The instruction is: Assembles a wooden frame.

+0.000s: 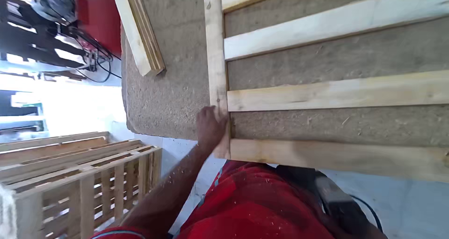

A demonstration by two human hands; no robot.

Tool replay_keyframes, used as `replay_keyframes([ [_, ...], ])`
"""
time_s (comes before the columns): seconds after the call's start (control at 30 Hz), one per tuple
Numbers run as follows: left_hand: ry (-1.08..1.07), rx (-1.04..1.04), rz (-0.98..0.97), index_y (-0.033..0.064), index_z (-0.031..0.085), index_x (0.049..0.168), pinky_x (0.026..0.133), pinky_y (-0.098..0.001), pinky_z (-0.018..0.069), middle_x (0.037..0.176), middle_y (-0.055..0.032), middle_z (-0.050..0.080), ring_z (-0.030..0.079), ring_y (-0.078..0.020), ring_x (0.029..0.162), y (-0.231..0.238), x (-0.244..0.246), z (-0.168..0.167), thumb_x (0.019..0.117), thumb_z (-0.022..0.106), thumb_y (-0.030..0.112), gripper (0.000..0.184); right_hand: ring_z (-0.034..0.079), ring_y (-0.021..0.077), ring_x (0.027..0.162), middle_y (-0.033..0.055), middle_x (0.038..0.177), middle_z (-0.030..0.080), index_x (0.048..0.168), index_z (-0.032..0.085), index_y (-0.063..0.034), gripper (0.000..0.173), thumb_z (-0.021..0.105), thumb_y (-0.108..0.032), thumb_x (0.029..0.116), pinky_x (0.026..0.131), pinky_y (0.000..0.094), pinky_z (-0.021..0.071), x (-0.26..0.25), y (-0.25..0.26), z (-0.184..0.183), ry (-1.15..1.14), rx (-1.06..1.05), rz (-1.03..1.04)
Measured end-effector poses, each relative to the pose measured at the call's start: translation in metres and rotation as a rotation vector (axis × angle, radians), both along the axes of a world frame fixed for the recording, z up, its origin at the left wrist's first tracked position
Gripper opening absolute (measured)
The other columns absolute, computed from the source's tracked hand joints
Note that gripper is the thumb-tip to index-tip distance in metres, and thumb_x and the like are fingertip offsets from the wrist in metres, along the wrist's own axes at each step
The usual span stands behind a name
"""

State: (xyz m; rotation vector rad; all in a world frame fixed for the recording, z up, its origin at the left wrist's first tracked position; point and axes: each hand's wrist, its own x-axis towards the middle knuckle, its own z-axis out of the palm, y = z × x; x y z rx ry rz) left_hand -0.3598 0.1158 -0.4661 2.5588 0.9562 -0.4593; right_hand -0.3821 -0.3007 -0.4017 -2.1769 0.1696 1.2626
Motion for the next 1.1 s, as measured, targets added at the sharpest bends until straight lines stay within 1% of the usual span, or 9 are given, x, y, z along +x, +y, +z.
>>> replay_keyframes([
  [0.13,0.196,-0.102,0.204,-0.0002,0.051,0.141,0.095,-0.0666,0.0515,0.140,-0.0287,0.053,0.059,-0.0460,0.121,0.028,0.012,-0.011,0.0768,0.076,0.071,0.099,0.069,0.0327,0.100,0.0175,0.103,0.072,0.122,0.068,-0.0047,0.051,0.075,-0.043,0.0887,0.089,0.0571,0.0524,0.014,0.087,0.023,0.070,0.013,0.210],
  [0.23,0.205,-0.087,0.254,-0.0058,0.044,0.143,0.099,-0.0631,0.0509,0.143,-0.0313,0.047,0.056,-0.0464,0.126,0.013,0.020,-0.022,0.0684,0.085,0.066,0.112,0.070,0.0226,0.090,0.0053,0.093,0.073,0.114,0.070,-0.0175,0.044,0.071,-0.051,0.0856,0.078,0.0515,0.0559,-0.002,0.105,0.007,0.033,0.076,0.263],
  [0.3,0.201,-0.092,0.306,-0.0054,0.043,0.142,0.099,-0.0618,0.0509,0.141,-0.0308,0.048,0.056,-0.0454,0.126,0.012,0.024,-0.023,0.0667,0.089,0.060,0.110,0.071,0.0168,0.087,-0.0007,0.090,0.072,0.113,0.069,-0.0225,0.046,0.070,-0.057,0.0829,0.076,0.0476,0.0577,-0.011,0.114,0.000,-0.010,0.101,0.299],
  [0.4,0.179,-0.170,0.356,-0.0027,0.044,0.139,0.092,-0.0626,0.0541,0.125,-0.0266,0.061,0.064,-0.0424,0.114,0.020,0.021,-0.014,0.0651,0.091,0.050,0.102,0.072,0.0234,0.089,0.0040,0.093,0.074,0.122,0.069,-0.0214,0.051,0.073,-0.052,0.0822,0.076,0.0529,0.0576,-0.029,0.124,0.005,-0.032,0.114,0.315],
  [0.53,0.044,-0.495,0.427,-0.0064,0.066,0.111,0.086,-0.0566,0.0578,0.103,-0.0226,0.071,0.070,-0.0356,0.096,0.052,0.002,-0.029,0.0786,0.089,0.033,0.056,0.072,0.0199,0.085,0.0036,0.089,0.073,0.114,0.071,-0.0168,0.047,0.074,-0.050,0.0806,0.074,0.0485,0.0580,-0.050,0.126,0.017,-0.091,0.183,0.190],
  [0.7,-0.038,-0.638,0.343,0.0015,0.054,0.134,0.093,-0.0579,0.0564,0.117,-0.0212,0.068,0.068,-0.0339,0.109,0.040,0.003,-0.029,0.0702,0.095,0.033,0.082,0.071,0.0133,0.089,-0.0006,0.091,0.073,0.108,0.072,-0.0191,0.047,0.072,-0.058,0.0830,0.080,0.0433,0.0581,-0.067,0.143,0.008,-0.080,0.166,0.062],
  [0.83,-0.021,-0.571,0.268,-0.0003,0.052,0.134,0.089,-0.0579,0.0587,0.112,-0.0211,0.069,0.070,-0.0339,0.104,0.051,0.008,-0.045,0.0643,0.097,0.038,0.092,0.071,0.0133,0.091,-0.0010,0.093,0.073,0.113,0.071,-0.0201,0.052,0.072,-0.062,0.0831,0.082,0.0431,0.0586,-0.073,0.175,0.005,-0.026,0.121,-0.002],
  [1.0,0.203,-0.398,0.198,-0.0047,0.043,0.141,0.094,-0.0621,0.0536,0.116,-0.0261,0.066,0.066,-0.0402,0.110,0.045,0.021,-0.040,0.0667,0.094,0.051,0.106,0.070,0.0162,0.085,-0.0005,0.088,0.071,0.111,0.069,-0.0212,0.052,0.074,-0.063,0.0805,0.077,0.0471,0.0578,-0.073,0.219,-0.009,0.064,0.038,-0.076],
  [1.1,0.255,-0.348,0.184,-0.0056,0.042,0.140,0.094,-0.0624,0.0530,0.115,-0.0273,0.065,0.065,-0.0421,0.110,0.040,0.027,-0.033,0.0687,0.092,0.054,0.105,0.071,0.0194,0.091,0.0015,0.094,0.072,0.119,0.068,-0.0220,0.056,0.071,-0.064,0.0829,0.081,0.0488,0.0578,-0.068,0.239,-0.014,0.107,-0.018,-0.068],
])
